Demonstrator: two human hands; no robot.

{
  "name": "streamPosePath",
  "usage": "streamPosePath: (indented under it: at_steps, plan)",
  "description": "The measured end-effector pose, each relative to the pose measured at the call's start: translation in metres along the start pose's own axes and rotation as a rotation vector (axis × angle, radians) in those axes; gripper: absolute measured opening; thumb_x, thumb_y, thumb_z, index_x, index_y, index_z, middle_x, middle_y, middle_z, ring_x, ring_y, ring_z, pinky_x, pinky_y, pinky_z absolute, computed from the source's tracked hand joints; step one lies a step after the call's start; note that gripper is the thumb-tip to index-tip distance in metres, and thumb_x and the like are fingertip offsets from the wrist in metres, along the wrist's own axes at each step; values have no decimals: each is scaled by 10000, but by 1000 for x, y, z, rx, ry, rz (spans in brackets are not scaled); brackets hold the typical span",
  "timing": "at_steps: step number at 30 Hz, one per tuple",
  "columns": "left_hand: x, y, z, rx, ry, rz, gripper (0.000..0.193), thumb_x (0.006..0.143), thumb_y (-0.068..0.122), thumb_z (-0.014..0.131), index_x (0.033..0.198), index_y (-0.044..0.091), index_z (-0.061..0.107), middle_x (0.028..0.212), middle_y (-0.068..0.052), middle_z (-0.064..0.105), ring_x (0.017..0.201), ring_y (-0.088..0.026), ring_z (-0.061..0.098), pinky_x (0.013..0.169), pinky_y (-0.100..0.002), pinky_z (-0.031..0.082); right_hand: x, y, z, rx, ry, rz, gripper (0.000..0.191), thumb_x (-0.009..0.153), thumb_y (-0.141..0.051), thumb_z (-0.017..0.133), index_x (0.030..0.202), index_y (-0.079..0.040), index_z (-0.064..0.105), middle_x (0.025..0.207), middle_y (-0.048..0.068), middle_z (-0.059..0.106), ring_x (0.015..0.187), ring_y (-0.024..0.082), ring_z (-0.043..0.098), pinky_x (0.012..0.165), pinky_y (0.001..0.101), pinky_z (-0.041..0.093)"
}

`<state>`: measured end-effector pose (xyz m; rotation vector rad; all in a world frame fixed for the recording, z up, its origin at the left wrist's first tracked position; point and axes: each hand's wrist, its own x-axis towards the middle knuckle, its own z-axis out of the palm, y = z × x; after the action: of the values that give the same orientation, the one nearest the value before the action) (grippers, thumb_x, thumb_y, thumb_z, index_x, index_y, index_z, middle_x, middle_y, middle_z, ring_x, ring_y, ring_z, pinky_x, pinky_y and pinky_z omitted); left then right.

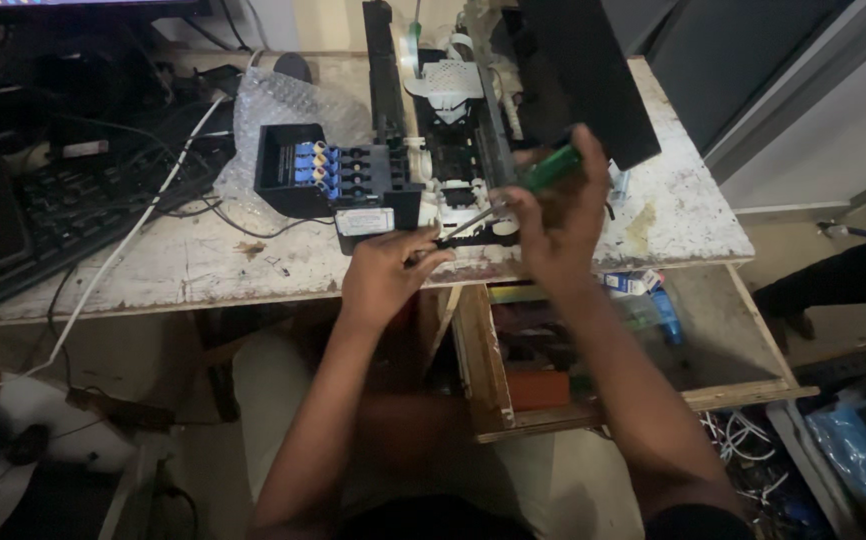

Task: The person uses a screwdriver to remove screws from a printer's internal mechanism, detaches a white plastic component, and then reattaches it. The person continues to adjust and tighten screws on the printer's internal parts.

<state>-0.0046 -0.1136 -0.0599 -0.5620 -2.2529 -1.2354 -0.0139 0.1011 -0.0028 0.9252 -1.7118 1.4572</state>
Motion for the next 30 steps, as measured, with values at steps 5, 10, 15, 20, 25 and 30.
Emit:
streamPosePath:
  at_steps: [5, 10, 15, 20, 25, 30]
  plan:
    - [-1, -1, 0, 0, 10, 3, 352, 827, 320, 871, 1072, 81, 789, 900, -132, 774, 723, -243, 755, 634, -342, 573, 1, 2, -4, -41, 32, -13, 701, 1135, 32, 617, 1672, -175, 218, 1349, 167, 544, 1232, 209, 629, 981, 354, 671]
    - [-1, 1, -1, 55, 0, 33, 306, 860, 300, 841, 1052, 70, 783, 908, -135, 771, 725, -263, 749, 637, -359, 569, -1, 5, -3, -47, -14, 10, 714, 1114, 16, 644, 1646, -158, 200, 1300, 149, 614, 1072, 199, 728, 911, 315, 638]
    - [-2, 4, -2, 64, 10, 46, 289, 885, 293, 818, 1059, 65, 784, 917, -153, 763, 718, -290, 731, 637, -372, 562, -3, 5, 0, -50, -39, 36, 693, 1127, 25, 608, 1653, -137, 188, 1326, 162, 600, 1067, 202, 720, 927, 286, 653]
    - [-2, 6, -3, 81, -22, -3, 285, 886, 295, 820, 1053, 65, 794, 866, -158, 755, 690, -294, 721, 619, -383, 549, -3, 4, -1, -86, -59, 16, 665, 1142, 29, 578, 1658, -130, 190, 1341, 167, 584, 1087, 206, 717, 944, 295, 661]
    - [-1, 7, -3, 52, -10, 31, 270, 905, 298, 801, 1046, 68, 785, 916, -139, 769, 703, -258, 740, 610, -355, 562, -4, 9, -1, -116, -60, 13, 670, 1127, 30, 587, 1648, -124, 197, 1373, 170, 595, 1043, 200, 730, 900, 274, 661]
    - [-3, 6, -2, 55, 3, 33, 248, 905, 290, 805, 1036, 80, 789, 924, -131, 771, 722, -262, 745, 625, -356, 566, 3, 8, 4, -135, -79, -14, 699, 1105, -8, 651, 1631, -133, 208, 1360, 172, 609, 1100, 222, 737, 895, 294, 645]
